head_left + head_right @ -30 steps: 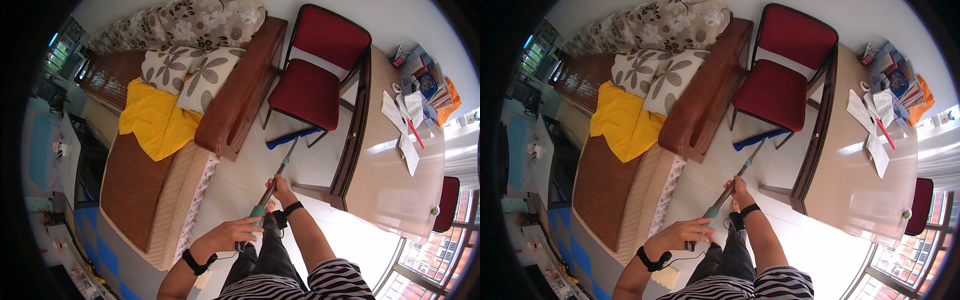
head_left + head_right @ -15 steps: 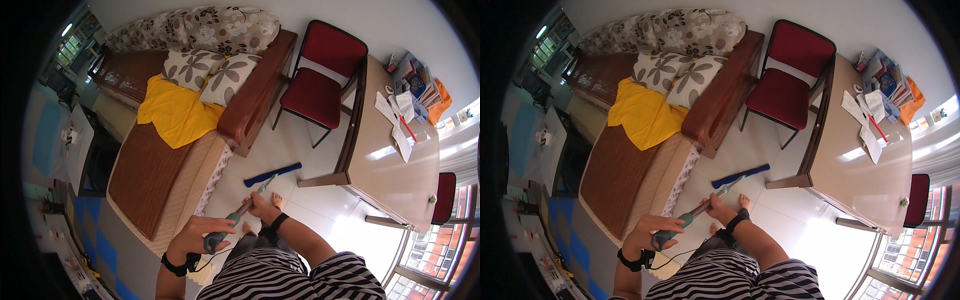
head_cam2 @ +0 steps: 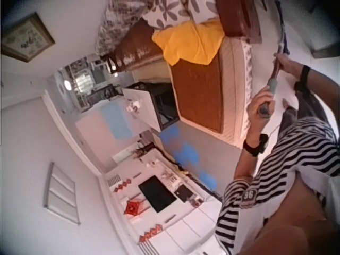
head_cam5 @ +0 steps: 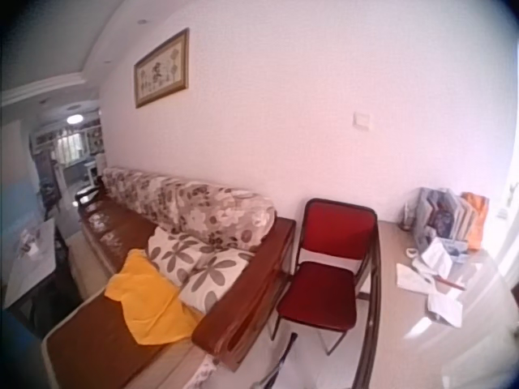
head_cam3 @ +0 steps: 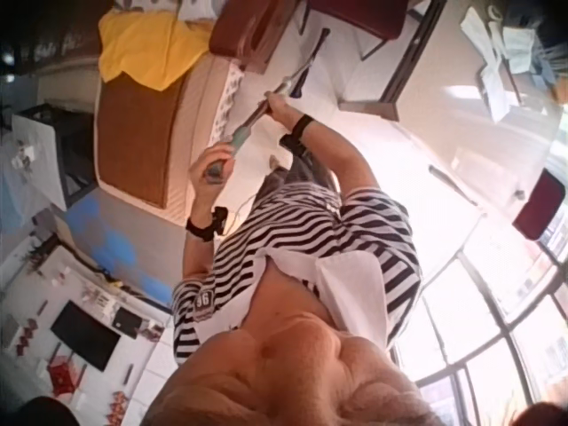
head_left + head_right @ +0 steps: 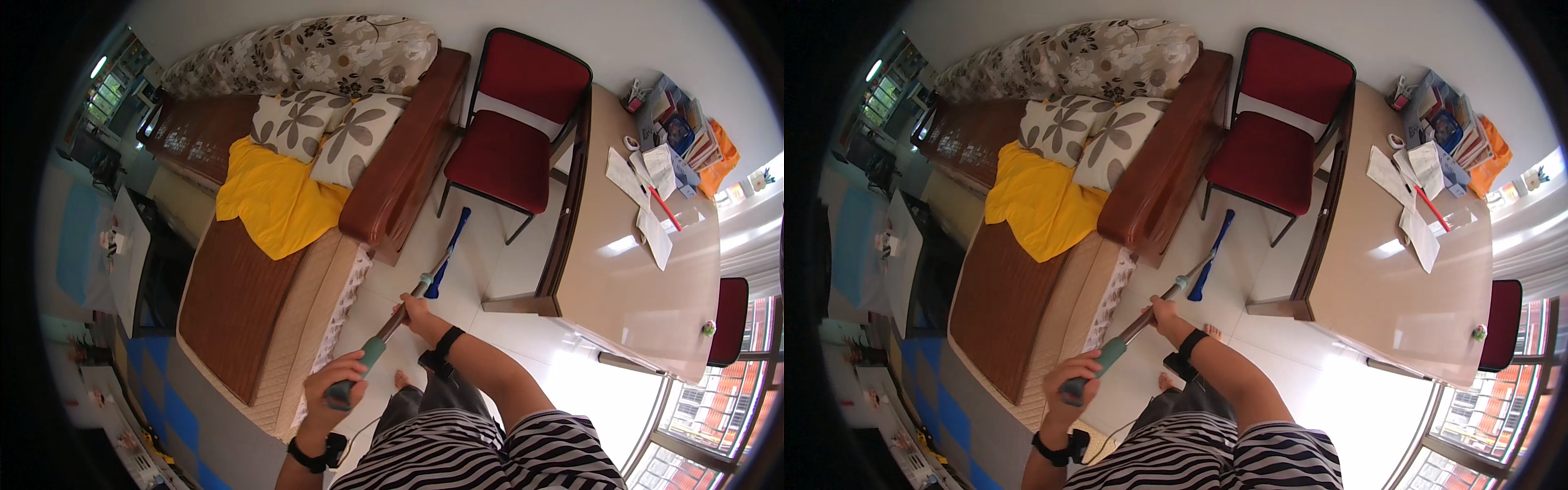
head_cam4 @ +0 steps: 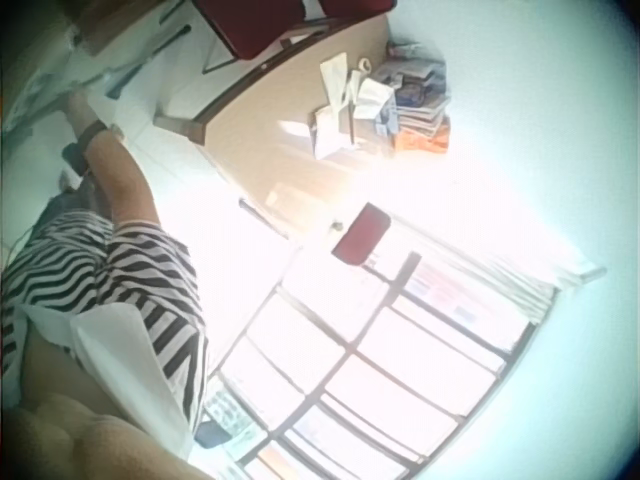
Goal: The person mops the tiled floor with a blue flat mop, moving around a sofa, a small playhouse, and a dining table. They clean under furniture and along the window, maintaining a steady back-and-forth motion throughout the room.
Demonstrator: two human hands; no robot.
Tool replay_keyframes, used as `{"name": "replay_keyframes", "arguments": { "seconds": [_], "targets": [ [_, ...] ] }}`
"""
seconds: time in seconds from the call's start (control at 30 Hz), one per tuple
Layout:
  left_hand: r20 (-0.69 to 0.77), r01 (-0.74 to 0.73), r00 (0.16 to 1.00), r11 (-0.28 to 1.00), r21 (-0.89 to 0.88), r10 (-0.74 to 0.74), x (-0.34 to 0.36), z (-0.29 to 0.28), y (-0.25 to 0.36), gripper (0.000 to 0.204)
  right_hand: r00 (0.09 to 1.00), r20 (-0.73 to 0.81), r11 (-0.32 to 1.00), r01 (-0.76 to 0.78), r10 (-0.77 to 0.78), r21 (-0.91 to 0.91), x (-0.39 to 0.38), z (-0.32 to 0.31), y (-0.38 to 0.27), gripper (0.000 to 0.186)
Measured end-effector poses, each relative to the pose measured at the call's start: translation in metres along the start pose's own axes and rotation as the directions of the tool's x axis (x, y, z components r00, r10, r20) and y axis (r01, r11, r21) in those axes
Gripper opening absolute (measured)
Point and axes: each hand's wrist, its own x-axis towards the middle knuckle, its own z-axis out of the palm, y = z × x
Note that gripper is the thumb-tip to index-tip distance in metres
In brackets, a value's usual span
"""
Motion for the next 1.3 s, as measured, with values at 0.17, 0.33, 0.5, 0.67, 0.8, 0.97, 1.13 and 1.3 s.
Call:
{"name": "replay_keyframes", "arguments": {
  "seconds": [0.17, 0.33, 0.5, 0.67, 0.8, 0.97, 1.13, 1.3],
  "targets": [
    [-0.026, 0.041, 0.999, 0.996, -0.082, -0.043, 0.045, 0.08, -0.063, 0.019, 0.995, 0.026, 0.988, 0.094, -0.098, 0.119, 0.078, -0.045, -0.07, 0.021],
    [0.17, 0.069, 0.984, 0.993, -0.097, -0.052, 0.103, 0.128, -0.099, 0.025, 0.976, -0.069, 0.888, 0.215, -0.204, 0.407, 0.128, -0.092, -0.122, 0.016],
    [0.089, 0.119, 0.991, 0.975, -0.187, -0.104, 0.146, 0.166, -0.125, 0.03, 0.957, -0.083, 0.768, 0.273, -0.278, 0.579, 0.154, -0.121, -0.159, 0.02],
    [-0.151, 0.289, 0.926, 0.907, -0.307, -0.346, 0.161, 0.182, -0.164, 0.034, 0.931, -0.017, 0.757, 0.308, -0.365, 0.576, 0.178, -0.121, -0.18, 0.018],
    [-0.158, 0.34, 0.902, 0.887, -0.313, -0.402, 0.156, 0.176, -0.181, 0.031, 0.935, -0.043, 0.725, 0.302, -0.353, 0.619, 0.181, -0.12, -0.174, 0.015],
    [-0.147, 0.355, 0.905, 0.9, -0.253, -0.399, 0.142, 0.169, -0.178, 0.023, 0.952, -0.072, 0.684, 0.265, -0.298, 0.68, 0.169, -0.124, -0.154, 0.014],
    [-0.056, 0.288, 0.948, 0.917, -0.277, -0.315, 0.134, 0.151, -0.165, 0.014, 0.986, -0.043, 0.641, 0.139, -0.163, 0.755, 0.153, -0.128, -0.133, 0.018],
    [-0.05, 0.246, 0.964, 0.944, -0.221, -0.263, 0.094, 0.125, -0.134, 0.012, 0.993, 0.072, 0.752, 0.025, -0.096, 0.659, 0.127, -0.115, -0.096, 0.018]
  ]
}}
